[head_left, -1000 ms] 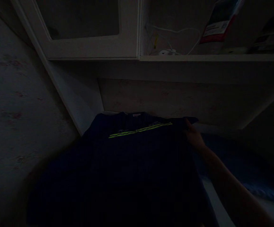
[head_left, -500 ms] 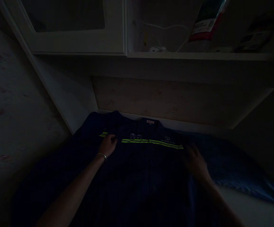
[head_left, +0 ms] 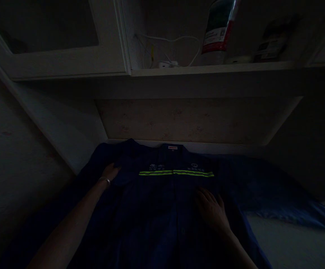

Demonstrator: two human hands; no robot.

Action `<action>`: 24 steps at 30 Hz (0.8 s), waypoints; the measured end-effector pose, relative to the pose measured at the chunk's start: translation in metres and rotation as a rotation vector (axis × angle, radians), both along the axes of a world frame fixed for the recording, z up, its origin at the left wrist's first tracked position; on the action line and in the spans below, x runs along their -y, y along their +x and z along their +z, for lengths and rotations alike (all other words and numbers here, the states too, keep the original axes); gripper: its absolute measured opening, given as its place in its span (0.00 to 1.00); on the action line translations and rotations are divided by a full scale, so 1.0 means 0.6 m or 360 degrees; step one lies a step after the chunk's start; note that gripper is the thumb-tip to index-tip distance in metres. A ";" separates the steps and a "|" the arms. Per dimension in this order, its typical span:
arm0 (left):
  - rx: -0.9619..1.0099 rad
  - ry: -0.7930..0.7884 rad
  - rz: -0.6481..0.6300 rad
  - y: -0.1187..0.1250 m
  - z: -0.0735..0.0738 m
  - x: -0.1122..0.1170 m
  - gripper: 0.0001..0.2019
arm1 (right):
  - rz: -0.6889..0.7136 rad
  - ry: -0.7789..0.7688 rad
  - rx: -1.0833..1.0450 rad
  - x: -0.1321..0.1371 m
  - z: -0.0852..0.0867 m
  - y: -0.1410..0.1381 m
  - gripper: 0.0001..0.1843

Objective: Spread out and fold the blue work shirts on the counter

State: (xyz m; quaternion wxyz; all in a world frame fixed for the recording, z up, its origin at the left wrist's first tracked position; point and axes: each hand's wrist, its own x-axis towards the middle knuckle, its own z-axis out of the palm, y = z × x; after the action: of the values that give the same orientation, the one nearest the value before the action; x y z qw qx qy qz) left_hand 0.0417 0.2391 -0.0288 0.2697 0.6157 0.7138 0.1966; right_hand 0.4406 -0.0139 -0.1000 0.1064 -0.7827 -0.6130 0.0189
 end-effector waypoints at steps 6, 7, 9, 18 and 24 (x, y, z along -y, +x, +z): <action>-0.0288 0.0046 0.0133 -0.053 -0.020 0.044 0.20 | -0.0006 0.0061 -0.0014 -0.005 -0.004 -0.001 0.24; -0.0328 0.0089 0.0135 -0.048 -0.019 0.049 0.24 | -0.0009 0.0068 -0.0012 -0.006 -0.004 -0.002 0.24; -0.0424 0.0299 0.0092 -0.020 -0.012 0.056 0.29 | -0.0016 0.0077 -0.0006 -0.005 -0.002 -0.006 0.23; -0.0940 0.0635 -0.0751 0.129 -0.058 0.037 0.29 | -0.0018 0.0062 -0.0056 -0.001 0.011 -0.011 0.22; -0.0837 0.0429 -0.0781 0.094 -0.154 -0.017 0.34 | -0.0069 0.0094 -0.0167 -0.005 0.008 -0.018 0.20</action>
State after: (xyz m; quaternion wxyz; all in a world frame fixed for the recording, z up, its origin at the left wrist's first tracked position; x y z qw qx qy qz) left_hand 0.0981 0.2491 -0.1210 0.0331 0.8275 0.5579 0.0536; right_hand 0.4300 -0.0106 -0.0952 0.1618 -0.7902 -0.5898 0.0396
